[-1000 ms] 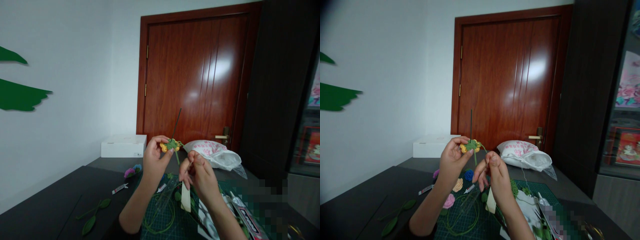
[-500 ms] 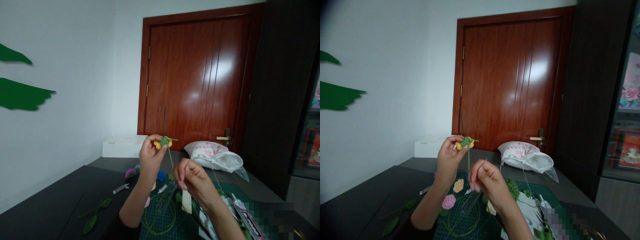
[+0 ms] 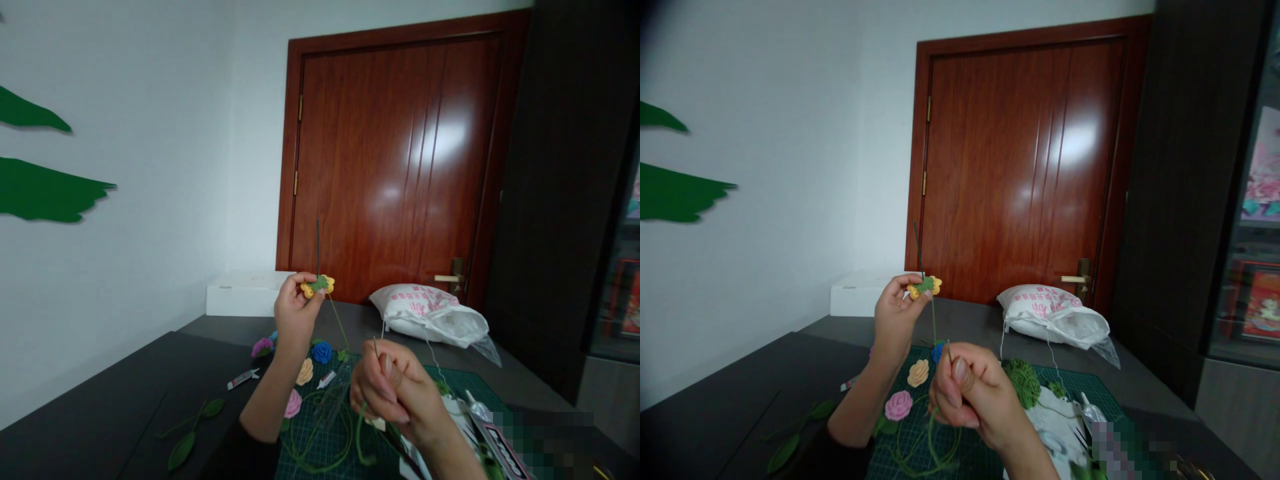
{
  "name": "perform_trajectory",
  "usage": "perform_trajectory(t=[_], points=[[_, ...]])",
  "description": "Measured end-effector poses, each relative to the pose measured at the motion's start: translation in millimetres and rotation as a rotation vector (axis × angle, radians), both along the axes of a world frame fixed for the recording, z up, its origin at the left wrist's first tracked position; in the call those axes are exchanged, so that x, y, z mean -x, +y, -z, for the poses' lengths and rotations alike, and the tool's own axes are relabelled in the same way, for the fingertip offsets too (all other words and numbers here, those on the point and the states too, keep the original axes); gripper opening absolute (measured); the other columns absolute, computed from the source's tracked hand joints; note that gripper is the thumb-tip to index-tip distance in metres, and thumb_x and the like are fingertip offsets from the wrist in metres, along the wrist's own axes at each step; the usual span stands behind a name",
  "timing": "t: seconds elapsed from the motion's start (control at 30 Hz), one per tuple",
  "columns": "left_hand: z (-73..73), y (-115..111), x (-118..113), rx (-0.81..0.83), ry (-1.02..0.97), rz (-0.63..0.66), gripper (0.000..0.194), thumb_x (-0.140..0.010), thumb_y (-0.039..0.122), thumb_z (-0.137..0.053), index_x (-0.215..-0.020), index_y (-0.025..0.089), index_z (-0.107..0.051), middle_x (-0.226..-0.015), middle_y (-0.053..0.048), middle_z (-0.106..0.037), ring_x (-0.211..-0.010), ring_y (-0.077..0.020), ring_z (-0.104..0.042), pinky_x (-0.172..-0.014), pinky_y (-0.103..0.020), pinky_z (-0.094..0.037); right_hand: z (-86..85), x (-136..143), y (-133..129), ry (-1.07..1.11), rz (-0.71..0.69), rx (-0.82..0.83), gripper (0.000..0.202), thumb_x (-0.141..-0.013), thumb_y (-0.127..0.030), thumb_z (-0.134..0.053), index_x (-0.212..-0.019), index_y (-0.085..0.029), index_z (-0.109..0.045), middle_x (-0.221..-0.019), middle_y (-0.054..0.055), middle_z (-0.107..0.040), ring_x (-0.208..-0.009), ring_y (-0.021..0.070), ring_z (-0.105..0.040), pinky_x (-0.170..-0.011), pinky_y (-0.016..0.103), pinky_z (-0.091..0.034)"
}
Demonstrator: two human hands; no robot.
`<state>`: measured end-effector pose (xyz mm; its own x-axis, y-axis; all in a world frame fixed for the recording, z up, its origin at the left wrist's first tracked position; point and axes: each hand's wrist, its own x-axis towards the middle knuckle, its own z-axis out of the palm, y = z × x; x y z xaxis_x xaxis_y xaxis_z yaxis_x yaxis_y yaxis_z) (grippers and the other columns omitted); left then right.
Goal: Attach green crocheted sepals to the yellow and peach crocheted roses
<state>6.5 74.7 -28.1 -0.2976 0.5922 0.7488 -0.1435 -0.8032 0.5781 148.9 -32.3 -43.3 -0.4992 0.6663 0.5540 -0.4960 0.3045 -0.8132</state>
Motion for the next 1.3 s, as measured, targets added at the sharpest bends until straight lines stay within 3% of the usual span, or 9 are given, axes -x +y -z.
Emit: perform_trajectory(t=[0.13,0.23,0.37,0.47,0.7,0.9,1.07,1.13,1.3], points=[[-3.3,-6.9,-3.9,-0.028,0.020,0.040,0.025,-0.075,0.016,-0.072,-0.096,0.018,-0.057,-0.096,-0.002,-0.060,-0.091,-0.0154,-0.064,-0.087,-0.030,-0.053,-3.4,-2.4,1.0,-0.046,0.099,-0.040,0.045,-0.089,-0.059,-0.056,-0.065,-0.021,-0.051,-0.041,-0.010,-0.033,-0.035,0.0060,-0.020,-0.039,0.021,-0.019],[-7.6,-16.4,-8.2,-0.085,0.050,0.134,0.032,-0.076,0.014,-0.071,-0.102,0.020,-0.054,-0.101,-0.003,-0.058,-0.095,-0.0166,-0.063,-0.085,-0.030,-0.054,-9.8,-8.8,6.5,-0.075,0.362,-0.095,0.039,-0.093,-0.055,-0.051,-0.079,-0.019,-0.058,-0.042,-0.009,-0.039,-0.036,0.0072,-0.024,-0.039,0.021,-0.016],[-11.4,-28.4,-13.3,-0.127,0.145,0.272,0.039,-0.076,0.013,-0.071,-0.110,0.022,-0.053,-0.108,-0.005,-0.057,-0.101,-0.0207,-0.062,-0.087,-0.036,-0.055,-11.8,-19.0,20.2,-0.088,0.837,-0.181,0.033,-0.091,-0.053,-0.056,-0.081,-0.021,-0.056,-0.048,-0.007,-0.044,-0.043,0.0102,-0.037,-0.044,0.022,-0.027],[-12.3,-34.9,-16.6,-0.166,0.261,0.286,0.030,-0.077,0.011,-0.069,-0.104,0.020,-0.059,-0.109,-0.007,-0.055,-0.104,-0.0226,-0.060,-0.093,-0.039,-0.052,-7.2,-22.5,29.9,-0.063,1.035,-0.223,0.030,-0.090,-0.052,-0.058,-0.085,-0.022,-0.055,-0.056,-0.006,-0.045,-0.048,0.0121,-0.040,-0.046,0.023,-0.029],[-11.1,-41.9,-21.4,-0.239,0.457,0.278,0.020,-0.078,0.007,-0.067,-0.092,0.020,-0.062,-0.104,-0.007,-0.056,-0.103,-0.0225,-0.057,-0.094,-0.038,-0.047,-0.4,-18.3,39.4,-0.148,0.977,-0.197,0.031,-0.088,-0.050,-0.059,-0.082,-0.021,-0.053,-0.065,-0.005,-0.043,-0.055,0.0121,-0.036,-0.050,0.024,-0.028],[-14.9,-40.7,-9.3,-0.053,0.465,0.519,0.013,-0.079,0.018,-0.072,-0.091,0.018,-0.066,-0.106,-0.008,-0.058,-0.105,-0.0222,-0.059,-0.096,-0.039,-0.048,-2.4,-23.6,39.9,-0.166,0.878,-0.199,0.031,-0.090,-0.049,-0.059,-0.079,-0.020,-0.050,-0.065,-0.006,-0.039,-0.056,0.0109,-0.033,-0.051,0.024,-0.026],[-20.0,-47.6,-2.2,0.207,0.457,0.785,0.016,-0.081,0.023,-0.072,-0.095,0.017,-0.065,-0.097,-0.006,-0.064,-0.080,-0.0165,-0.064,-0.070,-0.033,-0.059,-5.8,-28.4,37.1,-0.227,0.712,-0.154,0.029,-0.091,-0.048,-0.056,-0.086,-0.019,-0.056,-0.063,-0.005,-0.043,-0.054,0.0111,-0.039,-0.050,0.023,-0.030],[-21.5,-49.1,-1.3,0.221,0.406,0.769,0.018,-0.079,0.022,-0.073,-0.093,0.016,-0.065,-0.098,-0.006,-0.064,-0.079,-0.0154,-0.064,-0.066,-0.030,-0.059,-7.8,-30.6,35.2,-0.244,0.761,-0.189,0.028,-0.093,-0.046,-0.053,-0.094,-0.019,-0.058,-0.068,-0.003,-0.049,-0.059,0.0130,-0.046,-0.053,0.024,-0.035],[-24.3,-46.1,2.7,0.158,0.313,0.661,0.021,-0.075,0.017,-0.077,-0.091,0.013,-0.065,-0.099,-0.006,-0.065,-0.089,-0.0172,-0.064,-0.069,-0.028,-0.060,-16.8,-38.1,21.1,-0.449,1.157,-0.491,0.021,-0.097,-0.032,-0.047,-0.101,-0.020,-0.065,-0.074,0.001,-0.059,-0.069,0.0163,-0.057,-0.064,0.027,-0.042]])
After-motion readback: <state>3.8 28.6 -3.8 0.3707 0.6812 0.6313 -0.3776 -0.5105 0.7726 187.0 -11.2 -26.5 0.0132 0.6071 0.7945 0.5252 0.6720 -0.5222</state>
